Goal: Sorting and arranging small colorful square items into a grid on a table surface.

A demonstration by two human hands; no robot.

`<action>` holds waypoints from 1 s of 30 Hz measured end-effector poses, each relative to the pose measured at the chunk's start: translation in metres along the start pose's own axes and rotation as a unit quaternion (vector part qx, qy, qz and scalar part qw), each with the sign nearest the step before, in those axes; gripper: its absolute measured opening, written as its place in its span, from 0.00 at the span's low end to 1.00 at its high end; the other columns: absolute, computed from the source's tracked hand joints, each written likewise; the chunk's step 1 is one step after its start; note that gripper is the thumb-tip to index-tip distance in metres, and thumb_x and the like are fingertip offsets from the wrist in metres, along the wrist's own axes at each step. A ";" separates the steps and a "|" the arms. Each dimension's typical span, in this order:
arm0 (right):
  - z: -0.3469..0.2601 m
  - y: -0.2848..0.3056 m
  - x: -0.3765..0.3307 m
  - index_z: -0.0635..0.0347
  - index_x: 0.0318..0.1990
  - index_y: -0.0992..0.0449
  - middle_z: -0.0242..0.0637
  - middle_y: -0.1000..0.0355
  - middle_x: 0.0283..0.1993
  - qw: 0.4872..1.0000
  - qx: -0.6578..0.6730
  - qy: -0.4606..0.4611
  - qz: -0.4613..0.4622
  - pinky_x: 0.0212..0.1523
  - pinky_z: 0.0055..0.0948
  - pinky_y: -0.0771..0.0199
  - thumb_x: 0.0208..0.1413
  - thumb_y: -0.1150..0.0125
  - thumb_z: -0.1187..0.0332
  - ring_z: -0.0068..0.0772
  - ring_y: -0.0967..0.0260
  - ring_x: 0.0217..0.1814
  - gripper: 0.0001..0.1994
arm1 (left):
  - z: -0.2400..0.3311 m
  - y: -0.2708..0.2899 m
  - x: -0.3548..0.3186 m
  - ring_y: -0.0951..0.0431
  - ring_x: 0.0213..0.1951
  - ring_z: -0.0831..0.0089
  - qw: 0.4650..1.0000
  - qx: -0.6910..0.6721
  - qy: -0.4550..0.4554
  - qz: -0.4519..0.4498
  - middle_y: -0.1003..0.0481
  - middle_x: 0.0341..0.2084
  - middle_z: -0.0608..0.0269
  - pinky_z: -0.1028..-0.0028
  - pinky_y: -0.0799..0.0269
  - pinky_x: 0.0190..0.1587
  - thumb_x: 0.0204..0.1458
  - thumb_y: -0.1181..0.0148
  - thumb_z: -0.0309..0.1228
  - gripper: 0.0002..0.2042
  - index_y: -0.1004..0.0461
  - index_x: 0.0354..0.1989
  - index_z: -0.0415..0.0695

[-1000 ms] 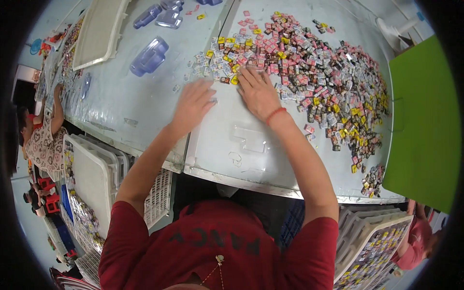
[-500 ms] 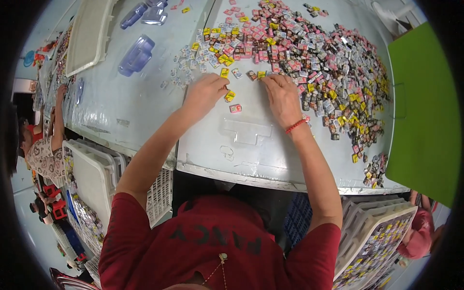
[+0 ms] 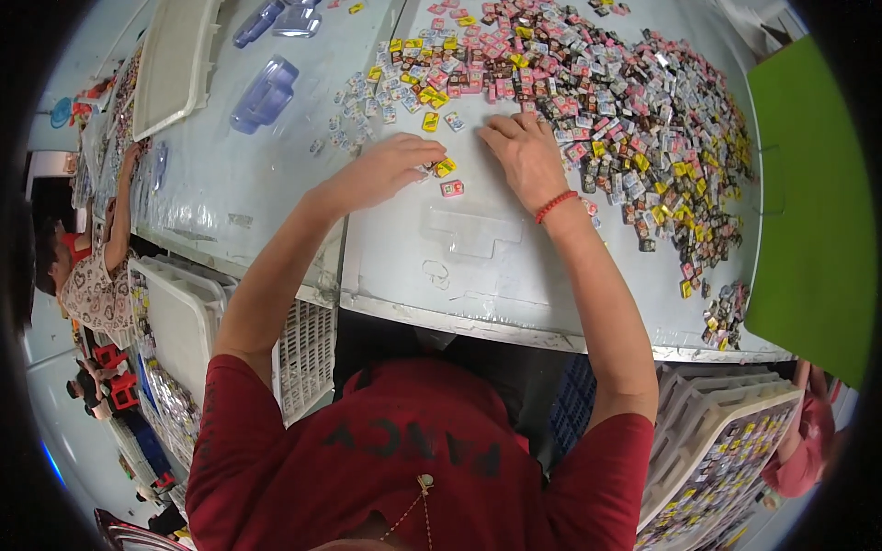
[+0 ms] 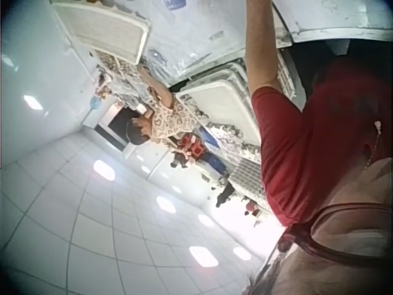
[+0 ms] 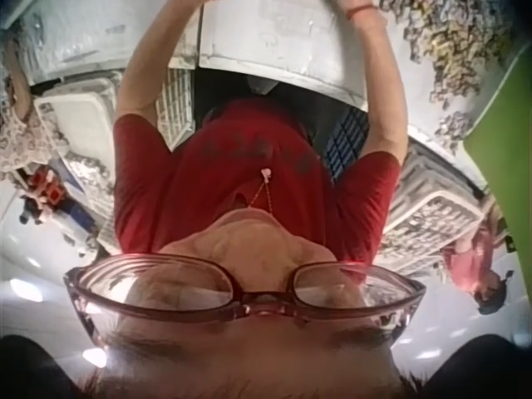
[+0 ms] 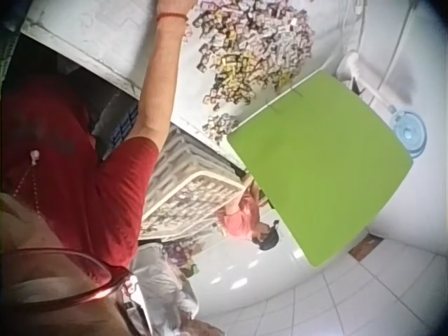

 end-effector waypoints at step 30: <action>-0.027 0.025 -0.036 0.55 0.38 0.23 0.33 0.27 0.36 0.991 0.046 -0.117 -0.036 0.51 0.38 0.42 0.45 0.36 0.67 0.36 0.34 0.44 0.10 | -0.020 0.030 -0.035 0.28 0.40 0.59 0.968 0.001 0.045 0.247 0.28 0.35 0.60 0.65 0.33 0.44 0.40 0.35 0.24 0.11 0.29 0.33 0.41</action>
Point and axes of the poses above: each hand's wrist, its own x-axis towards the middle knuckle, its own y-axis out of the back of the hand, z = x × y, the point moved 9 cm from there along x, towards the middle knuckle
